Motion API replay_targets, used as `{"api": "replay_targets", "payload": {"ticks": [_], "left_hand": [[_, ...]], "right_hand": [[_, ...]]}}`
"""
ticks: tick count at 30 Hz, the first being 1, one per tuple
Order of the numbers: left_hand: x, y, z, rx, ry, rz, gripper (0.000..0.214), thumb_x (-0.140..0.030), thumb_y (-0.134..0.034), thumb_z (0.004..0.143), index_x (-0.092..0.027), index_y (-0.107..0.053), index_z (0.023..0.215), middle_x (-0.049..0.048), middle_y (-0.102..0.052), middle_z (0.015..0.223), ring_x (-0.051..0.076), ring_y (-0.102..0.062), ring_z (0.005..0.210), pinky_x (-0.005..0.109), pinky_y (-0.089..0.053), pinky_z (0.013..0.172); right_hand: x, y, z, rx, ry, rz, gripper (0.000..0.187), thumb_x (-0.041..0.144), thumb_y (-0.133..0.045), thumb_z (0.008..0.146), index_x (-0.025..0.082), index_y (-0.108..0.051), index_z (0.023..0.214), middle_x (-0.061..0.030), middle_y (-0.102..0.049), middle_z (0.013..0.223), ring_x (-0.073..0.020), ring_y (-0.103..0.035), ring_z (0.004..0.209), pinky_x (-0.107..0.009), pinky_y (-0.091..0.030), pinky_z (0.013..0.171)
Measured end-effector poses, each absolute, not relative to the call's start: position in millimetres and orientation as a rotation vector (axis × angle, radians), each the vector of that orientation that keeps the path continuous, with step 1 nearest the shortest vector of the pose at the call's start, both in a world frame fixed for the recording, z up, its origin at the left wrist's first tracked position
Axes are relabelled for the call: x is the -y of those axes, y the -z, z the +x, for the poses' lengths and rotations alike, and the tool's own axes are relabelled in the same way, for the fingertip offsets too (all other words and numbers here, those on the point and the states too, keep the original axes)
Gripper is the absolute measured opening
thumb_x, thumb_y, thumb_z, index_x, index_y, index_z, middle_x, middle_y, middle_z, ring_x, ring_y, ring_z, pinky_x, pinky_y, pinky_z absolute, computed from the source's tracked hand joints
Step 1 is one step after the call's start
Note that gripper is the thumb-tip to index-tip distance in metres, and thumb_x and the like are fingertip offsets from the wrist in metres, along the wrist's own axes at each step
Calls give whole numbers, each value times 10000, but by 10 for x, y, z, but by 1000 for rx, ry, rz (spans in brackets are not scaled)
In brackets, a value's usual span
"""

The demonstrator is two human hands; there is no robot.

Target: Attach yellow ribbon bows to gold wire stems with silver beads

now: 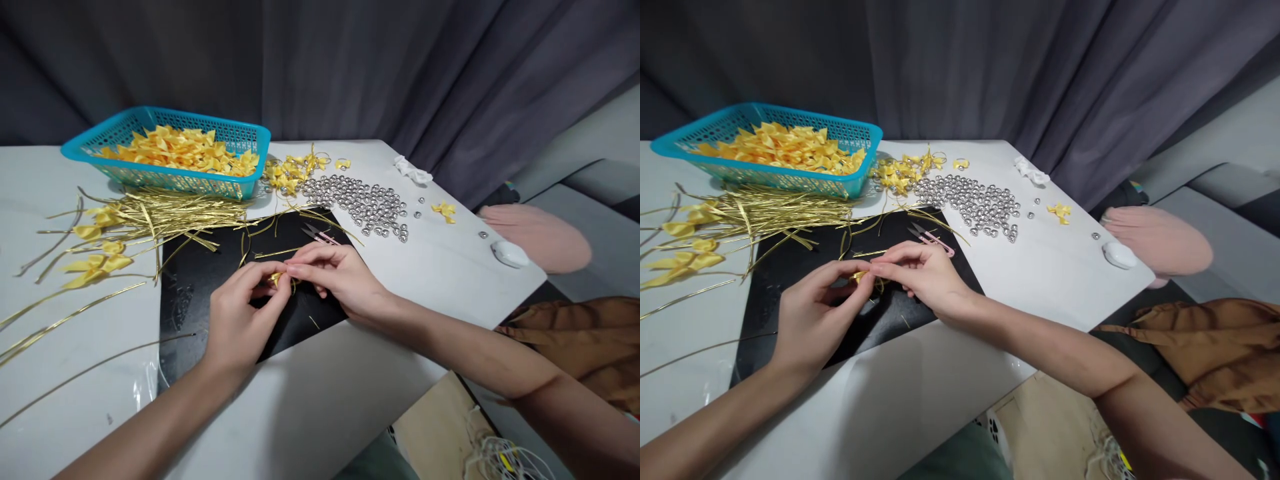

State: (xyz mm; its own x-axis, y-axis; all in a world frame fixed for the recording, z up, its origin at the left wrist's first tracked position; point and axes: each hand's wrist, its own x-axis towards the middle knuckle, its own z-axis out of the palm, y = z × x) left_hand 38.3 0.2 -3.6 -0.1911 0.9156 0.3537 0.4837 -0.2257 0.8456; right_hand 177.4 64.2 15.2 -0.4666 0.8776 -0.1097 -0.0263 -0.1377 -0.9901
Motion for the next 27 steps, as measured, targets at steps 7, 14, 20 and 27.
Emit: {"api": "replay_targets", "payload": {"ticks": [7,14,20,27], "left_hand": [[-7,31,388,-1608,-1405,1605,117,-258,-608,808,-169,-684,811,7,-685,766,101,-611,657,170,-521,620],[-23,62,376,-1622,-1422,1635,150,-257,-611,813,-152,-705,865,32,-703,810,115,-628,702,176,-526,626],[-12,39,381,-1620,-1363,1759,177,-228,-585,829,-137,-722,894,46,-709,803,124,-630,699,183,-510,601],[-24,52,370,-1677,-1347,1637,163,-268,-600,815,-156,-714,845,34,-706,780,120,-619,667,188,-509,595]], "right_hand": [[-617,-151,1754,1547,-1664,-1003,182,341,-636,789,175,-563,804,89,-418,486,-29,-323,383,-172,-223,360],[-592,-152,1713,1523,-1560,-1006,112,244,-589,812,157,-519,808,90,-461,574,-2,-342,376,-156,-221,342],[-607,-177,1726,1530,-1607,-1117,152,252,-663,744,143,-559,766,73,-516,578,1,-365,372,-140,-267,335],[-658,-192,1748,1280,-1767,-1155,377,241,-804,562,136,-586,851,61,-593,574,4,-369,356,-129,-274,340]]}}
